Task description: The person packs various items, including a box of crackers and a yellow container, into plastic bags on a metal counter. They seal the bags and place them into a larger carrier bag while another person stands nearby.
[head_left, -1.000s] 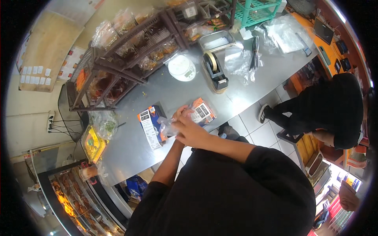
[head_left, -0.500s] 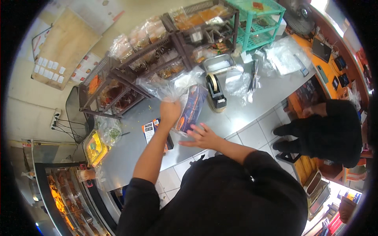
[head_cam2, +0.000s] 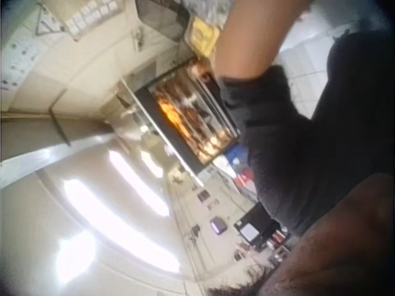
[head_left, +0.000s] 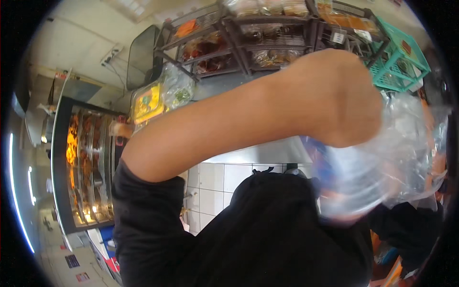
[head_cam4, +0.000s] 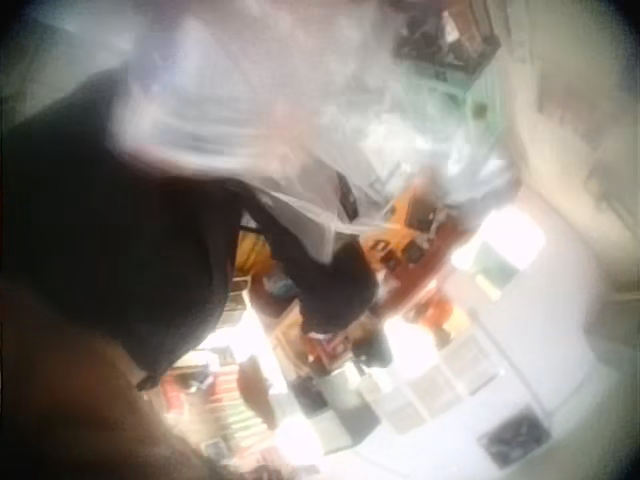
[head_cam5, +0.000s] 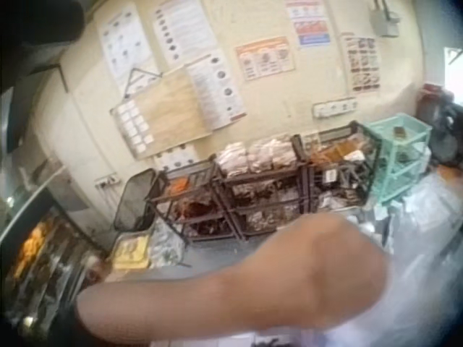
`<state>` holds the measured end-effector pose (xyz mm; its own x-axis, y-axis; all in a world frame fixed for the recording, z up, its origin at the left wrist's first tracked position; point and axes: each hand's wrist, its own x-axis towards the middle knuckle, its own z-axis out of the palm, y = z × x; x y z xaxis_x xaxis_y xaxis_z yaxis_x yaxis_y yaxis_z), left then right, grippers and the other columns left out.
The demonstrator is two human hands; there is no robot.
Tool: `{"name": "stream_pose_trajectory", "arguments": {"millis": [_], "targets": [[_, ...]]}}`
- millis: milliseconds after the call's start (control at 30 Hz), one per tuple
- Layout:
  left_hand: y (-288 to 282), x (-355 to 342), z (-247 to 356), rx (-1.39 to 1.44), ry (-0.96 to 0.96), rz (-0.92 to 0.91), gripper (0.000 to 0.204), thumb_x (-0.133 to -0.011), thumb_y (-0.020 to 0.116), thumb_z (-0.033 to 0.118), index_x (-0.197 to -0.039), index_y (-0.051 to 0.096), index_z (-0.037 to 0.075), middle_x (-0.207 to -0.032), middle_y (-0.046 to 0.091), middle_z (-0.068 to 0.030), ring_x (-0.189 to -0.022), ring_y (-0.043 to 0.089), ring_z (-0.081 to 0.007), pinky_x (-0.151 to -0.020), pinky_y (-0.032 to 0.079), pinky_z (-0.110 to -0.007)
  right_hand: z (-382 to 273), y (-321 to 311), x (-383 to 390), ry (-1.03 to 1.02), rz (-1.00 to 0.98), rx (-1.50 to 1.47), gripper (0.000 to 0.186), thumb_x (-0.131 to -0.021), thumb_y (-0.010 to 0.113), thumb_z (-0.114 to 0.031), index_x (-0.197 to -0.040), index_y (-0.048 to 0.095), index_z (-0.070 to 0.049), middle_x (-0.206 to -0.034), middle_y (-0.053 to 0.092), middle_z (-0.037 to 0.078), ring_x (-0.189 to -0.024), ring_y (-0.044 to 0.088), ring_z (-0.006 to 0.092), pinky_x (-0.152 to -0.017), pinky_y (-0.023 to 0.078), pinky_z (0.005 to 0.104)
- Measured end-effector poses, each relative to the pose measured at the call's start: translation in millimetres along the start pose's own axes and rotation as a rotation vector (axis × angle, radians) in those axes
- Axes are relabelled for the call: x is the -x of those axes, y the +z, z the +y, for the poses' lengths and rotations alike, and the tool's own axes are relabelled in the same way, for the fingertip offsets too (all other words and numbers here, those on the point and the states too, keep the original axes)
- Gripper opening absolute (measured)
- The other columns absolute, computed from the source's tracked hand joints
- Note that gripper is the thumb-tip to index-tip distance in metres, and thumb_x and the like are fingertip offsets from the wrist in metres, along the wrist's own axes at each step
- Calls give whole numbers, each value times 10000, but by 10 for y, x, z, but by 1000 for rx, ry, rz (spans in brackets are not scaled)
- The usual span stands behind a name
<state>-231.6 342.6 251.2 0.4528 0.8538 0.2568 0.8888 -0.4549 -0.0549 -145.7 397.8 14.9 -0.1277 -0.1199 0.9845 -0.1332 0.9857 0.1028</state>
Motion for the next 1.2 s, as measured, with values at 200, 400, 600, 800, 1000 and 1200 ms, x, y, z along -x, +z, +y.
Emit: {"name": "stream_pose_trajectory", "arguments": {"millis": [200,400,600,800,1000,1200], "targets": [[194,-17,-91,341,-498,76,218,-727,613,262,-674,624,51,-628,601,-165,-587,582,-358,-568,473,-441,38,-120,117,194,-192,-79,315,-756,677,-240,-1048,569,-187,-1012,469,52,-883,493,201,-798,407,382],[207,148,31,221,-249,-122,239,-684,647,256,-765,627,32,-740,610,-178,-639,593,-359,-568,470,-433,-144,-147,166,693,-388,-339,246,-774,667,-213,-997,598,-137,-899,508,34,-787,504,165,-720,421,342],[916,748,-159,357,-371,60,259,-701,662,247,-880,620,64,-786,623,-107,-663,608,-286,-581,469,-395,-406,-206,394,1380,-475,-727,186,-792,658,-186,-946,626,-88,-786,547,16,-691,515,130,-642,435,301],[2443,1880,35,-135,-689,17,279,-788,597,276,-989,645,88,-880,644,-156,-768,625,-334,-663,485,-447,-1,-679,838,1782,-589,-580,148,-810,649,-159,-896,654,-39,-673,586,-2,-595,526,94,-564,449,261],[3730,2426,457,-185,-902,70,323,-751,634,305,-951,632,53,-758,614,-201,-641,607,-374,-555,485,-475,1622,-805,1052,1202,-391,11,141,-822,652,-170,-801,638,-31,-677,592,73,-570,551,140,-548,447,266],[3801,2216,603,-198,-1050,270,335,-729,646,232,-946,598,-18,-764,618,-198,-663,610,-379,-579,494,-444,3048,124,1574,889,-1100,-29,117,-743,635,-191,-758,677,-83,-781,664,126,-719,643,286,-669,503,392]]}}
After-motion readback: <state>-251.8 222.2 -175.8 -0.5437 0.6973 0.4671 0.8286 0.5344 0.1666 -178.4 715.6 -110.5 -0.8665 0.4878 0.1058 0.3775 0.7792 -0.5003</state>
